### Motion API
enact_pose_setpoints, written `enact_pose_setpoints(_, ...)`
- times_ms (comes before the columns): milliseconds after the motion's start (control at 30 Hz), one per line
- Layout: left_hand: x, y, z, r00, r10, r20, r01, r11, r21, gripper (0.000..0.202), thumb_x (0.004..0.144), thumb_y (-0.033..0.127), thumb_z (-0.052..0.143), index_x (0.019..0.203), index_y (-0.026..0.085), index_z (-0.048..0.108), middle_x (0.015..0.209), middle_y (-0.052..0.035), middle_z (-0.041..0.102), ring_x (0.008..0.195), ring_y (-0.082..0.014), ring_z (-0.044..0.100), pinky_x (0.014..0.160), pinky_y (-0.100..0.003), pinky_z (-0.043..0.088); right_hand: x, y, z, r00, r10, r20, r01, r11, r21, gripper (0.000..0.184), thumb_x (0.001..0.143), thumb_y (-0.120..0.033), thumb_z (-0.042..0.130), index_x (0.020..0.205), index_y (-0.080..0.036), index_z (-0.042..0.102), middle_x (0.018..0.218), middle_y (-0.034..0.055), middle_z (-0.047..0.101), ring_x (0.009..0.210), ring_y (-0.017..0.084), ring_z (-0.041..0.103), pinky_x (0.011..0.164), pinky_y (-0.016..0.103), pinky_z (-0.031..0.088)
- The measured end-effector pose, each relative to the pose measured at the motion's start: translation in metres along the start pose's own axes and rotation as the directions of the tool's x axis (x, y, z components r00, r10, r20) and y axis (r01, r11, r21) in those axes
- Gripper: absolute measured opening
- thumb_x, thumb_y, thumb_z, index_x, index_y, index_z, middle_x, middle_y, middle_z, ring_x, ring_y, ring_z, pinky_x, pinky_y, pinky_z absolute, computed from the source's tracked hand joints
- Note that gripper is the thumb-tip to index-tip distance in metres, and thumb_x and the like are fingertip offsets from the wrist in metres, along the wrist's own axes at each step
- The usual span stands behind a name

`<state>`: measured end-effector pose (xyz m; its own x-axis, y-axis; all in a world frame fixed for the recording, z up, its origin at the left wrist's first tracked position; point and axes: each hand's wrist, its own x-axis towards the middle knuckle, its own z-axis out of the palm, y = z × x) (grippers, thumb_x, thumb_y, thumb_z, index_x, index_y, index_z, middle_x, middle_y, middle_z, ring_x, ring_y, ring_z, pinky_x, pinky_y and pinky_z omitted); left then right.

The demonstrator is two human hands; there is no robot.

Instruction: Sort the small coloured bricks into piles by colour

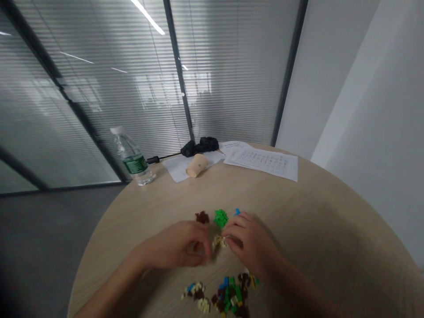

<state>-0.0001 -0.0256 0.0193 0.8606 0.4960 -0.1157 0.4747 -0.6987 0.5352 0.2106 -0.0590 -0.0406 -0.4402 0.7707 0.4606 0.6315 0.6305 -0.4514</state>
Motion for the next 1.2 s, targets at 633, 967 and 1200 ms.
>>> enact_pose_setpoints(633,-0.002,0.002,0.006,0.971,0.013,0.24,0.007,0.997,-0.081,0.012,0.069,0.008,0.067,0.074,0.019,0.071,0.067,0.0021,0.067,0.057,-0.0085,0.055,0.053,-0.019,0.036,-0.002,-0.007,-0.001,0.998,-0.069,-0.013,0.069,0.997,0.043,0.014,0.085,-0.011,0.053,0.08,-0.018,0.063,0.081,0.0039,0.064,0.083,0.018,0.055,0.075,0.031,0.045)
enact_pose_setpoints(967,-0.004,-0.013,-0.004,0.991,0.035,0.129,-0.001,0.966,-0.259,0.01,0.075,0.011,0.062,0.08,0.016,0.069,0.067,0.0027,0.061,0.061,-0.0084,0.05,0.057,-0.018,0.036,-0.002,-0.029,-0.003,0.993,-0.119,0.009,0.115,0.977,0.181,0.01,0.081,-0.012,0.055,0.081,-0.018,0.063,0.077,0.0038,0.066,0.079,0.017,0.058,0.074,0.029,0.044)
enact_pose_setpoints(1200,-0.001,-0.012,0.0,0.993,0.06,0.104,-0.025,0.95,-0.31,0.006,0.074,0.011,0.061,0.075,0.014,0.066,0.064,0.0036,0.056,0.06,-0.008,0.047,0.056,-0.018,0.034,-0.004,-0.045,0.005,0.944,0.242,0.225,-0.305,0.899,0.313,0.011,0.069,-0.011,0.067,0.076,-0.018,0.062,0.074,0.0001,0.067,0.07,0.015,0.061,0.067,0.025,0.044)
